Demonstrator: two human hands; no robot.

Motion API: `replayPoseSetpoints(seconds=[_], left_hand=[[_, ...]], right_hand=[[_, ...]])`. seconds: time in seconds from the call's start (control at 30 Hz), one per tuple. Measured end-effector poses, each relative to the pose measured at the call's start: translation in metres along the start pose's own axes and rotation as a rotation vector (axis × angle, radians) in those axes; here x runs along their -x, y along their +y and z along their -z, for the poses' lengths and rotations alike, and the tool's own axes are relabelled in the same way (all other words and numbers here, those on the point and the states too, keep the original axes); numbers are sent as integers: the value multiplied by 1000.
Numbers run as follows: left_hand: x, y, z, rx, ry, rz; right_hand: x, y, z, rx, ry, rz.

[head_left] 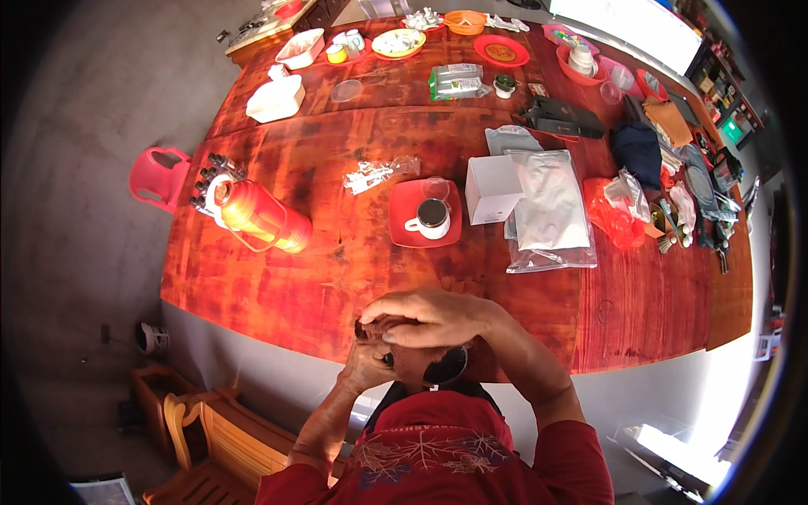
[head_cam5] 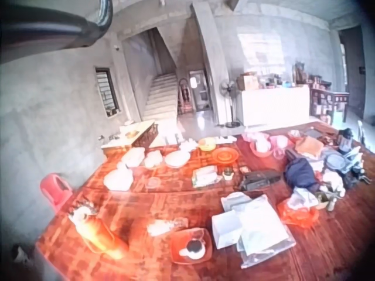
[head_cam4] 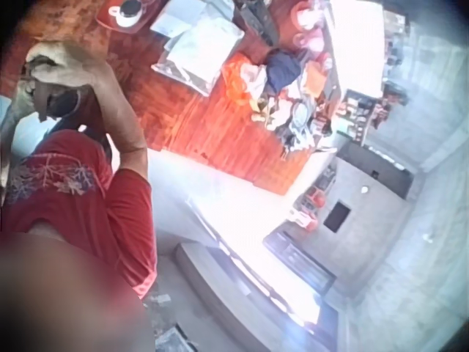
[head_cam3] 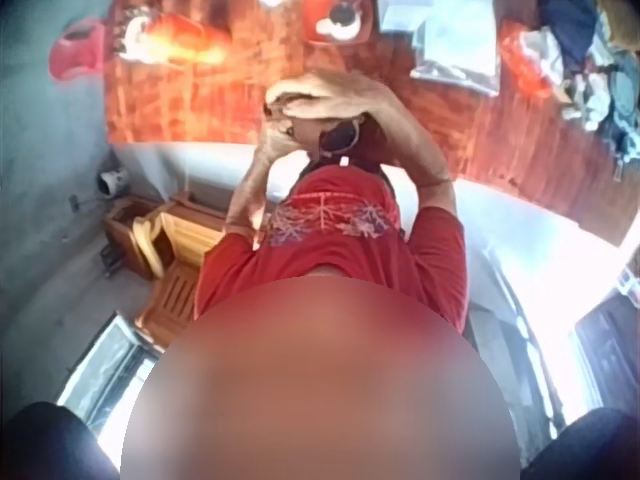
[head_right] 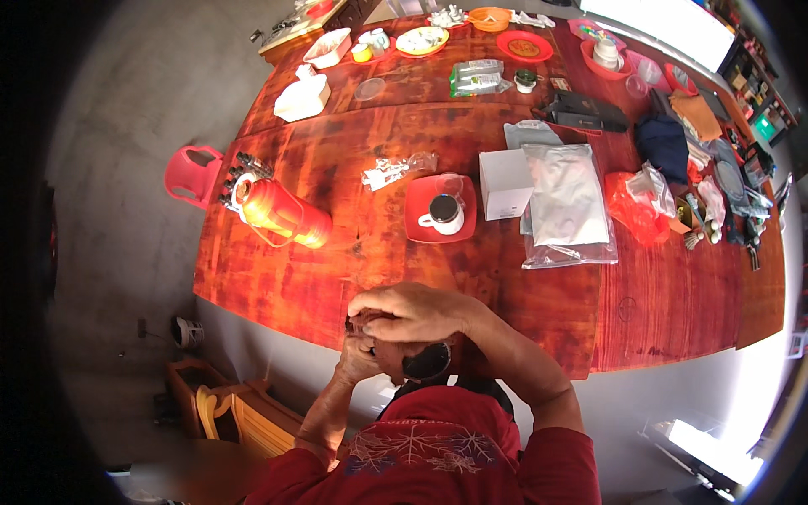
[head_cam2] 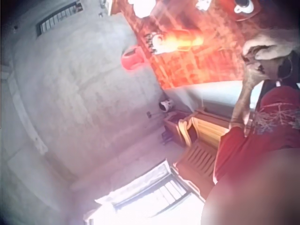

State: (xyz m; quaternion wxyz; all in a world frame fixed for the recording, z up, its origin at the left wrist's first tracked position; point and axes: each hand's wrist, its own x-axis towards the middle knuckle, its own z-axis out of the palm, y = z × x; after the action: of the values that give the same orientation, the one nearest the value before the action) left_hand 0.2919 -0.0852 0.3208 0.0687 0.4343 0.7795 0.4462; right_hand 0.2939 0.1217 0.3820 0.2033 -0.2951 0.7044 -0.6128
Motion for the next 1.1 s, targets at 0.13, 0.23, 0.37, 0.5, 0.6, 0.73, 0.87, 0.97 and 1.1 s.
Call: replayPoseSetpoints(seconds=[0.13,0.23,0.37,0.5,0.6,0.73,0.87,0.97,1.1], left_hand=[[7,-4,2,82,77,6],[-5,0,6,179,213,17],[-11,3,11,625,349,223],[-19,-5,21,832,352,296],[-32,-11,20,812,384,284],[-34,-35,20,806,315,205],[-69,25,5,552,604,63],[-60,29,4,290,593,-35],[-39,65,1,655,503,334]], right_hand=[[5,-2,5,-92,20,17],[10,26,4,-527,145,13],[22,86,-15,-283,337,-31],[20,105,-44,-728,505,42],[21,87,-49,-929,565,73],[18,80,-60,-1202,555,277],[11,53,-58,-1142,609,427],[16,47,-58,-969,645,540],[26,31,-52,-574,664,313]])
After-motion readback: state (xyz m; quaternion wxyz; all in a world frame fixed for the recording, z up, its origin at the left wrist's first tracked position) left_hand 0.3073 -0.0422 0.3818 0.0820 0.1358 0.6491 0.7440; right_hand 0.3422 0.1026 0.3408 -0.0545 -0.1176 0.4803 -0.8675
